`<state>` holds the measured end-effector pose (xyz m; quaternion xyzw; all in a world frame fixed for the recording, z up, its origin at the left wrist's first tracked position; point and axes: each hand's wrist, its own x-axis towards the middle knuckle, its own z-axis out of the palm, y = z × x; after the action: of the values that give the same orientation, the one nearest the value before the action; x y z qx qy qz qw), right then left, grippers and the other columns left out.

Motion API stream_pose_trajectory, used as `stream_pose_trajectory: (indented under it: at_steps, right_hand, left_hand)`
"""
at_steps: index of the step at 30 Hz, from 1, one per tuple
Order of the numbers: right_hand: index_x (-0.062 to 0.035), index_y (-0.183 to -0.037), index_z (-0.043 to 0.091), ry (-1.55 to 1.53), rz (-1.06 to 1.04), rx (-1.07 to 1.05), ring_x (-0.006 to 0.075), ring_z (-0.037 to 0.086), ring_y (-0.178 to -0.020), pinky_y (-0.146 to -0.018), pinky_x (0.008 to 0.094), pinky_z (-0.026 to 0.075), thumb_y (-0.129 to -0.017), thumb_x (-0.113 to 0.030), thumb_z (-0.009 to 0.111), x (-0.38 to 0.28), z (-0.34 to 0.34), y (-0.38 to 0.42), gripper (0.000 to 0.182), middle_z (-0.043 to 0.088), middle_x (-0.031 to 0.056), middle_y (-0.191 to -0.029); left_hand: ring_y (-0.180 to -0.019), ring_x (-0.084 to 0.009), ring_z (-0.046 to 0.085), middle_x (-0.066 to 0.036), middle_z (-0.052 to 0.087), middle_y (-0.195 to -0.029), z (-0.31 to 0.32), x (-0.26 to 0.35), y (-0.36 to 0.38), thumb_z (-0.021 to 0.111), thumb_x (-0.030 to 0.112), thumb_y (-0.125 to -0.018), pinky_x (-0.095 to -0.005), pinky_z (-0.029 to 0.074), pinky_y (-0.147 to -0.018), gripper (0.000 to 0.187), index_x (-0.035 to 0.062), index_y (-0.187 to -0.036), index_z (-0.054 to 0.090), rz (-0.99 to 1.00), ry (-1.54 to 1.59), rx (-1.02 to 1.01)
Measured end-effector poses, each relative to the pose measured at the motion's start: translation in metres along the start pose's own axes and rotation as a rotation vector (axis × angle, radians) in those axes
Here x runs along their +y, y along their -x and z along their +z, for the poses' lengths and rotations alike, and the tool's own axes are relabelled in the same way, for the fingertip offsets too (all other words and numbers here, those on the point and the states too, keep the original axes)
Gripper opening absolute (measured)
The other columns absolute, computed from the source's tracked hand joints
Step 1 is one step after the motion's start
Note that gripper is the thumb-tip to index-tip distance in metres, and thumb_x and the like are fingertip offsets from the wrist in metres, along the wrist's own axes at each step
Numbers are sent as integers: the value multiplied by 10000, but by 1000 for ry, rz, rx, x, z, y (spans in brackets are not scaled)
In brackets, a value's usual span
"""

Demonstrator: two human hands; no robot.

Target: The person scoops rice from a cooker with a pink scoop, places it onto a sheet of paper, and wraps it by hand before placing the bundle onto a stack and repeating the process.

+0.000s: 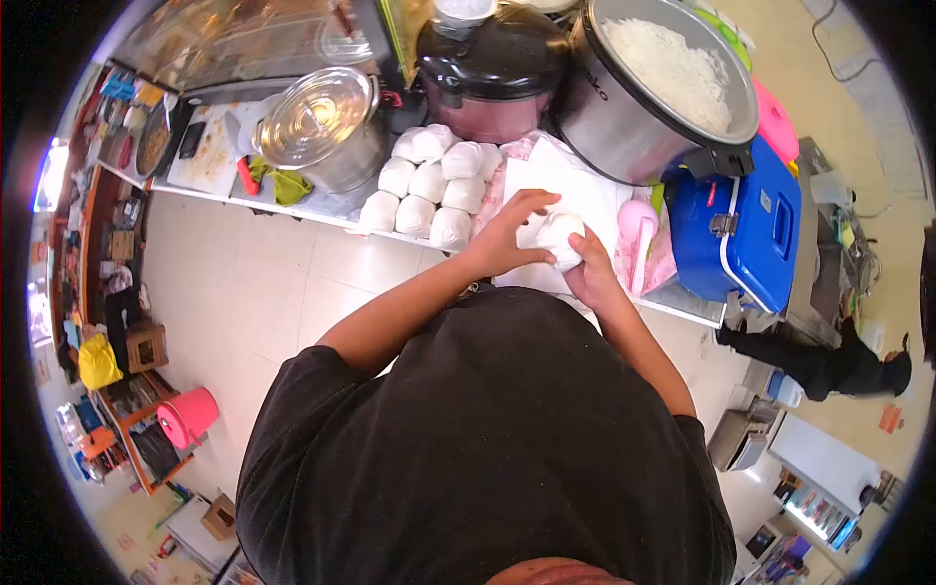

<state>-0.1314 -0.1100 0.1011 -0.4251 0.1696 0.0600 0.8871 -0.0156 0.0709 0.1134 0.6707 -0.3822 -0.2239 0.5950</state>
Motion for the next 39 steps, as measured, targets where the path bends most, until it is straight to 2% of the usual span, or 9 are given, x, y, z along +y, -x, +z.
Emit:
stream_pose_trajectory:
  at_steps: [3, 7, 11, 13, 15, 16, 19, 30, 39]
  right_hand:
    - [-42, -1367, 562, -54, 130, -84, 211, 659, -1111, -865, 334, 546, -907, -489, 763, 15, 16, -3, 672, 663, 73, -1235]
    - [-42, -1419, 530, 158, 212, -224, 224, 645, -1160, -942, 362, 522, -904, -507, 769, 36, 18, -24, 733, 650, 84, -1301]
    - [-90, -1525, 441, 545, 139, -359, 239, 523, -1344, -1090, 389, 409, -931, -581, 722, 60, 2, -55, 820, 558, 95, -1450]
    - [-94, -1550, 412, 370, 168, -282, 241, 462, -1408, -1116, 401, 370, -941, -600, 700, 31, 68, -31, 843, 507, 99, -1511]
    - [-101, -1570, 387, 436, 178, -280, 237, 406, -1449, -1133, 414, 341, -1004, -571, 627, 36, 47, -30, 773, 455, 102, -1563]
    - [-99, -1568, 390, 461, 179, -260, 236, 420, -1440, -1127, 409, 352, -1019, -559, 609, 35, 44, -24, 749, 464, 102, -1557]
    - [-92, -1562, 398, 450, 221, -177, 236, 464, -1410, -1102, 392, 390, -1053, -532, 560, 34, 33, -13, 691, 492, 104, -1536]
    - [-70, -1548, 416, 351, 265, -29, 220, 566, -1313, -1025, 352, 476, -1092, -472, 517, 55, -16, 22, 616, 555, 119, -1466]
    - [-81, -1492, 479, 369, 298, 38, 190, 597, -1238, -1012, 346, 477, -1098, -381, 551, 60, -16, 2, 500, 600, 82, -1394]
  left_hand:
    - [-1354, -285, 562, -135, 538, -1475, -27, 8, 1, 917, 186, -720, -448, 459, -1109, 891, 121, -1504, 500, 303, -181, -185]
    - [-1132, -338, 688, -83, 652, -1302, -57, 22, 22, 870, 147, -758, -458, 565, -918, 665, 126, -1354, 577, 131, -360, -421]
    - [-1076, -355, 701, -95, 673, -1209, -74, -16, 50, 833, 102, -771, -446, 573, -886, 567, 124, -1288, 601, 205, -360, -131]
    - [-1165, -373, 663, -125, 669, -1247, -97, -39, 57, 816, 59, -779, -430, 548, -956, 506, 93, -1246, 625, 83, -345, 239]
    - [-1137, -394, 663, -170, 693, -1191, -124, -59, 47, 846, 65, -756, -451, 536, -965, 550, 67, -1258, 620, -75, -421, 636]
    - [-1106, -412, 664, -183, 701, -1147, -140, -68, 39, 847, 66, -754, -459, 536, -953, 553, 72, -1260, 623, 47, -486, 786]
    - [-1175, -424, 617, -191, 657, -1229, -168, -99, 15, 804, 17, -776, -468, 499, -1006, 596, 78, -1327, 586, 23, -535, 847]
    - [-1288, -372, 554, -136, 567, -1357, -195, -143, -17, 716, -104, -736, -437, 466, -1088, 678, 82, -1370, 564, -34, -699, 589]
    - [-1329, -425, 516, -194, 530, -1411, -202, -156, -8, 721, -29, -763, -439, 408, -1156, 685, 50, -1407, 504, 11, -622, 410]
